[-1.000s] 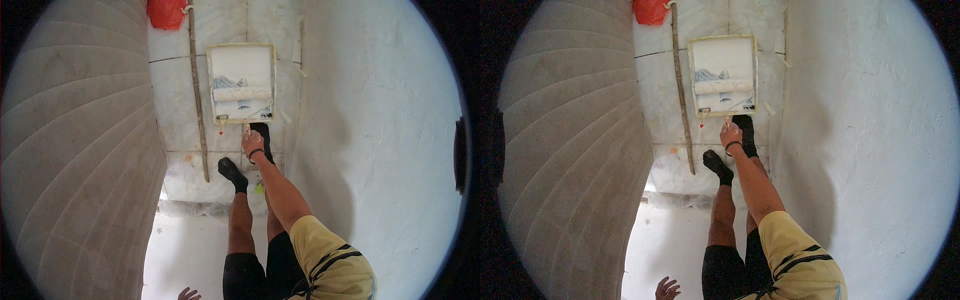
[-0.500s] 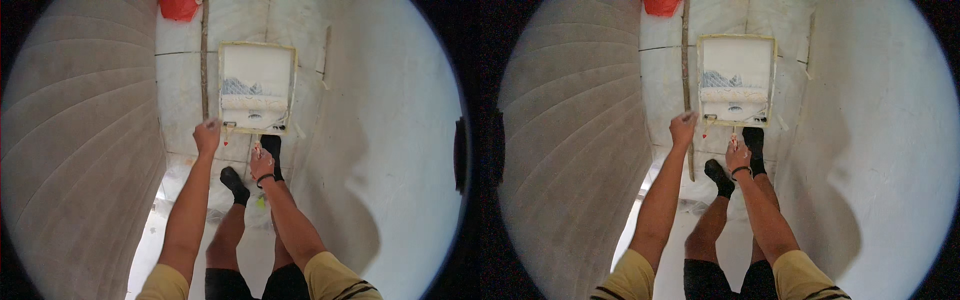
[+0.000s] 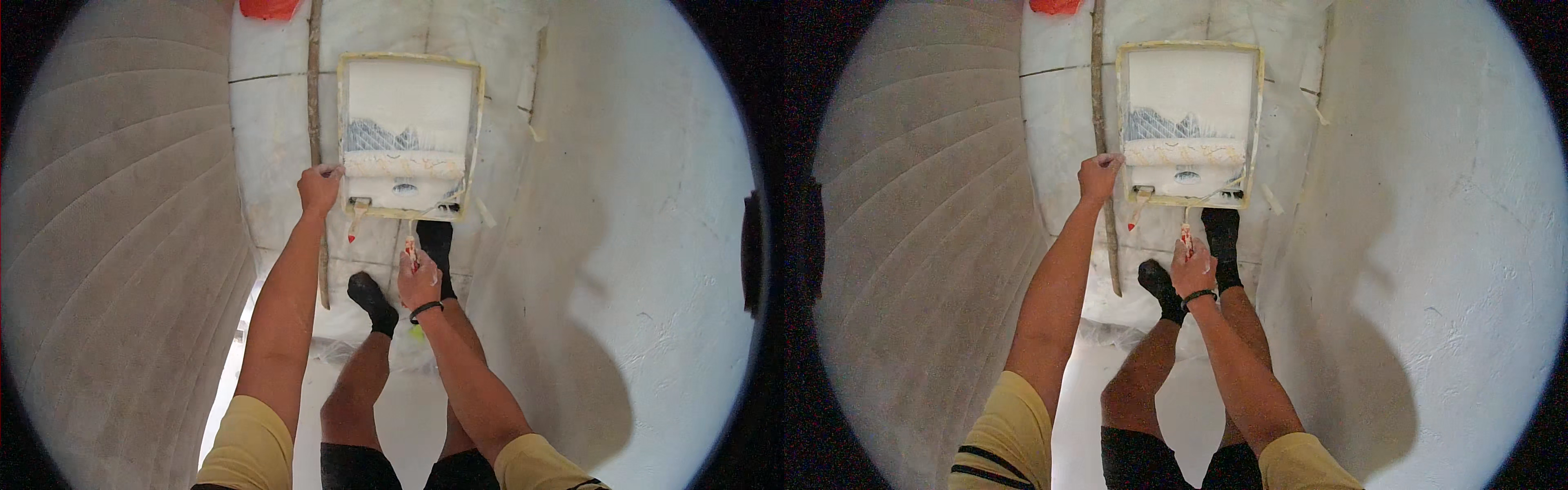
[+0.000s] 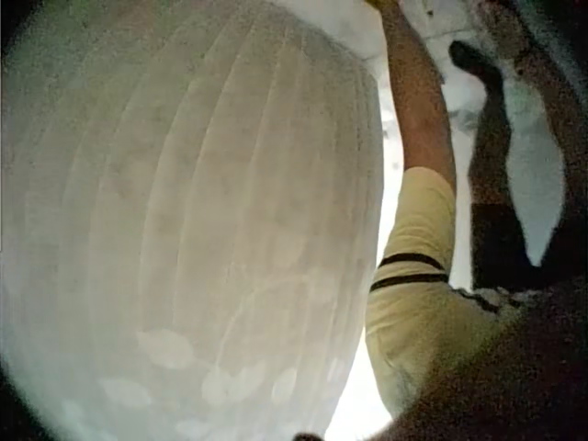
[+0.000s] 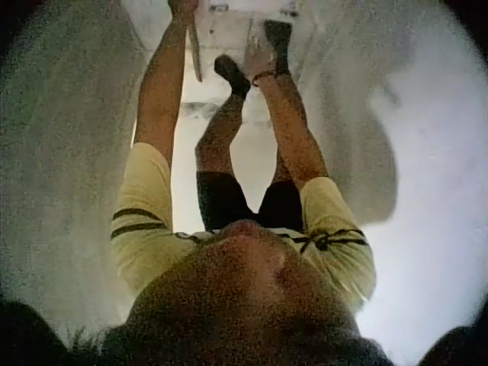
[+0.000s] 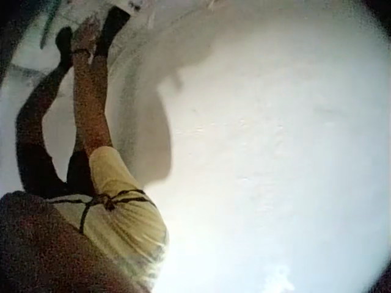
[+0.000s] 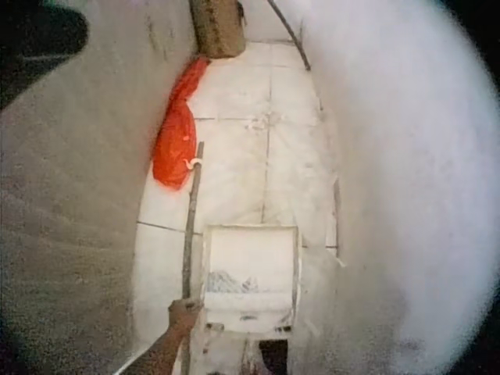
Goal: The person paints the walls and corners of a room using a paint roller and a paint tray.
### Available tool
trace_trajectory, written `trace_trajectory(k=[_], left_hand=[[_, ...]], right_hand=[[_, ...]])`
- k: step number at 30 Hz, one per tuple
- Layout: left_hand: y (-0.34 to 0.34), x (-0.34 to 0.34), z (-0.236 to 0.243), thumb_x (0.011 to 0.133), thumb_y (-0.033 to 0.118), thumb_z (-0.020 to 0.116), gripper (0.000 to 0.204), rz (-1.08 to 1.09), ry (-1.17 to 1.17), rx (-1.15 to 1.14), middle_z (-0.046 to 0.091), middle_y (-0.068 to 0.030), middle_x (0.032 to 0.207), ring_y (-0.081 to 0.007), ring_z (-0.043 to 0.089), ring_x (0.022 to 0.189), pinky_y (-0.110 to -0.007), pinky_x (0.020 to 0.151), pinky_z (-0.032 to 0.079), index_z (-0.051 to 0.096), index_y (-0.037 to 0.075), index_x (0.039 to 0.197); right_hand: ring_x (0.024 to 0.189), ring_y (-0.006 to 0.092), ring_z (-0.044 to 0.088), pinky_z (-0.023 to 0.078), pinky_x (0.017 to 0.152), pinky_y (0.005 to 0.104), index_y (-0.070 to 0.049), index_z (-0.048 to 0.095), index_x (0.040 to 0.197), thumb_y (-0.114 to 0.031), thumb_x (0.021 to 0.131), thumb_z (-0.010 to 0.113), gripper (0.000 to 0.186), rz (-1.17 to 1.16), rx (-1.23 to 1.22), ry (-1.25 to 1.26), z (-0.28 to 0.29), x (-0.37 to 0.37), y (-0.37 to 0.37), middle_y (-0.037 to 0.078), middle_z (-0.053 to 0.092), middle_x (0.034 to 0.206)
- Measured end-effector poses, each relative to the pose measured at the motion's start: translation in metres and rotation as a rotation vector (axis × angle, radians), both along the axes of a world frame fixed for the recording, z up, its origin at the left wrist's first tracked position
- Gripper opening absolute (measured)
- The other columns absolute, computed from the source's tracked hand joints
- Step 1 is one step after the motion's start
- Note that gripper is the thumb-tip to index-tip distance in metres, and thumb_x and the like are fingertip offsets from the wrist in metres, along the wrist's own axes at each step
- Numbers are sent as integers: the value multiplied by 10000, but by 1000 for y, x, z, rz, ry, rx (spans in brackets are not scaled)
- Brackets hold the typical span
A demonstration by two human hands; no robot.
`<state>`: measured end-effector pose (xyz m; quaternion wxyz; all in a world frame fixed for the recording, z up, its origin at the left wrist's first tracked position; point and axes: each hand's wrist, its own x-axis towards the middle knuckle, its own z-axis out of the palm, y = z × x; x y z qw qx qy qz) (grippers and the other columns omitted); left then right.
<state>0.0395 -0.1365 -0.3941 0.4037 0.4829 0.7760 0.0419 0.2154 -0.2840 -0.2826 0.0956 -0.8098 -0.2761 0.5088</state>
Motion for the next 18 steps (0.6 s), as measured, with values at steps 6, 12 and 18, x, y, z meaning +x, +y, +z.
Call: trace_trajectory(k=[6, 12, 18], left_hand=[[3, 8, 9, 766, 262, 706, 233, -3, -41, -68, 695, -104, 858, -202, 656, 804, -302, 740, 496, 716, 68, 896], [6, 12, 11, 773, 255, 693, 243, 22, -93, -19, 693, -110, 834, -208, 658, 773, -311, 731, 498, 709, 46, 895], [28, 22, 15, 761, 258, 674, 265, 59, -47, 47, 691, -122, 833, -216, 661, 771, -324, 735, 498, 702, 40, 909]], right_hand=[[708, 392, 611, 484, 626, 430, 43, 555, 838, -259, 865, 535, 304, 70, 109, -107, -1, 0, -5, 228, 607, 731], [702, 376, 615, 485, 621, 419, 44, 557, 859, -252, 863, 536, 296, 41, 127, -126, -3, -2, -7, 221, 612, 739], [673, 356, 619, 486, 611, 406, 22, 566, 871, -233, 859, 541, 256, 23, 196, -110, -12, -2, 1, 199, 613, 719]])
